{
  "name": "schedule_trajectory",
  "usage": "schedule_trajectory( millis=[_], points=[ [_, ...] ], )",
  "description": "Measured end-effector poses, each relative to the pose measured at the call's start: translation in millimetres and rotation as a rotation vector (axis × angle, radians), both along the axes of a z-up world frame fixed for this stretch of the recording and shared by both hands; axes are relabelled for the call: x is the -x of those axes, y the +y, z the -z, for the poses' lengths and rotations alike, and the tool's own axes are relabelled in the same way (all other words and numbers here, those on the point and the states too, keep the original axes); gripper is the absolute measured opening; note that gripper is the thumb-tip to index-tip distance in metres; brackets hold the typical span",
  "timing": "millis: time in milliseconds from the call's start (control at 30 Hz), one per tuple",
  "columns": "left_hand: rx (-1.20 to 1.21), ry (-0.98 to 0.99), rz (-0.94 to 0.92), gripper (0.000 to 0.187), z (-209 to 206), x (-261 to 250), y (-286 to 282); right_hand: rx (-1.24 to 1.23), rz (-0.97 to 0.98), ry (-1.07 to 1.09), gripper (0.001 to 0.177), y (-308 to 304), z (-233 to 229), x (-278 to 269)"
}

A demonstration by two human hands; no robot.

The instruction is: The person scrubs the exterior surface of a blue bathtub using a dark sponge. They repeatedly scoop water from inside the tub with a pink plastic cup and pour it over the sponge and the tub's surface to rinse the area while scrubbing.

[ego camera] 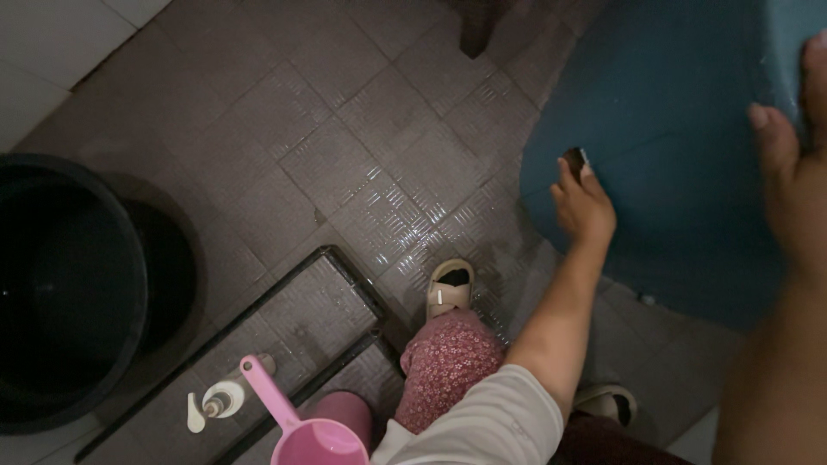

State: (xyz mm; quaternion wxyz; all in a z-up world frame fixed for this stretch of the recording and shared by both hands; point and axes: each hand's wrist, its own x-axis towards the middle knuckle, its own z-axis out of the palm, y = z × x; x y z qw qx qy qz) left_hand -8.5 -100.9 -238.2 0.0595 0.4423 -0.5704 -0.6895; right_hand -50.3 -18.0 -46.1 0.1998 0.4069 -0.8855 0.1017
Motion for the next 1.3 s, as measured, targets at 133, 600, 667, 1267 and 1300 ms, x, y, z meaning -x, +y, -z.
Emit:
schedule_trajectory(
  millis=[133, 600, 667, 1267, 1300],
  points=[
    [0.044, 0.264, -0.005, 0.067, -57, 3, -13, 0.122, -0.082, -0.101, 0.045, -10, -3, 1],
    [0.217, 0.284, 0.052, 0.069, -50, 33, -20, 0.107, 0.067, 0.009, 0.031, -7, -6, -7],
    [0.199, 0.204, -0.001, 0.065, -19, 34, -21, 0.078, 0.072, 0.024, 0.031, -8, -10, -7],
    [0.537, 0.763, -0.106, 0.058, -142, -3, 13, 0.08, 0.09, -0.017, 0.054, -33, -52, -27],
    [0.539, 0.766, -0.126, 0.056, -136, -3, 13, 0.089, 0.119, -0.029, 0.056, -34, -53, -28]
  ],
)
